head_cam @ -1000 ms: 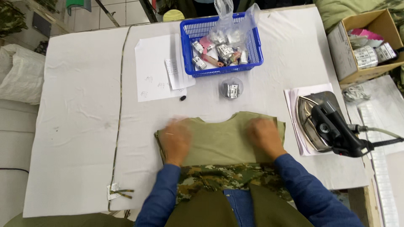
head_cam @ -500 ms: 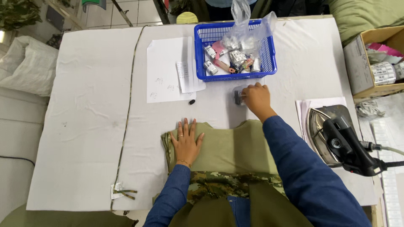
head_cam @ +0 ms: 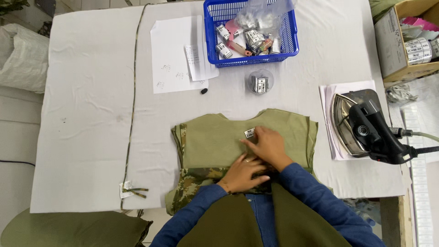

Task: The person irons a green t-shirt on a white table. They repeatedly pick up the iron, press it onto the shirt, and then set it down. The person also smooths the fabric with their hands and adjusts the shirt's position on the table throughout the process.

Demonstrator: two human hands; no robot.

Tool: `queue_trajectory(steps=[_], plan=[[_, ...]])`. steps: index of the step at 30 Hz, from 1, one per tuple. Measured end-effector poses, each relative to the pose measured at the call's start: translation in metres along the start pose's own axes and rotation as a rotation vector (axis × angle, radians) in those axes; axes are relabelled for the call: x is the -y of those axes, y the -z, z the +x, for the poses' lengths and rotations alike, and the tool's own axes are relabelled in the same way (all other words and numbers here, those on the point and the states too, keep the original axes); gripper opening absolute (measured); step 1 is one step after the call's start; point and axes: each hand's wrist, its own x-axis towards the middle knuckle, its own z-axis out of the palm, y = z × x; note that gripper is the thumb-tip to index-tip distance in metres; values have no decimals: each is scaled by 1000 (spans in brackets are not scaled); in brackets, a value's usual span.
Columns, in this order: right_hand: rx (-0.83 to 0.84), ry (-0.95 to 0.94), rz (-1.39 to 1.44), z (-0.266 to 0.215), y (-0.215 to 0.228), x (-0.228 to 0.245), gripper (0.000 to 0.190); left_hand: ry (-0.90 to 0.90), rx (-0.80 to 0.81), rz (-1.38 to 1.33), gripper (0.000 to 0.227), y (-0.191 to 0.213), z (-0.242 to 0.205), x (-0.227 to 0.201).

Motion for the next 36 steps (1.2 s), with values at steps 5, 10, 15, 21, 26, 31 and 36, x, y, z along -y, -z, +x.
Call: queue_trajectory(steps=[5, 10, 15, 21, 26, 31, 36], plan=[[-114, -169, -50, 4, -20, -32, 47, 296, -292, 70, 36, 14, -22, 41], [-62, -251, 35, 12, -33, -10, 54, 705, -400, 169, 64, 36, -10, 59], [-62, -318, 98, 9, -31, -10, 48, 808, -369, 170, 98, 42, 15, 63], [-68, -364, 137, 10, -25, -19, 52, 798, -363, 183, 100, 34, 14, 79], [-59, -377, 162, 7, -26, -11, 53, 766, -389, 170, 99, 25, 9, 91], [-70, -394, 138, 6, -34, -18, 56, 771, -390, 209, 94, 23, 10, 92], [-90, -383, 202, 6, -31, -18, 60, 761, -379, 181, 92, 27, 8, 88]])
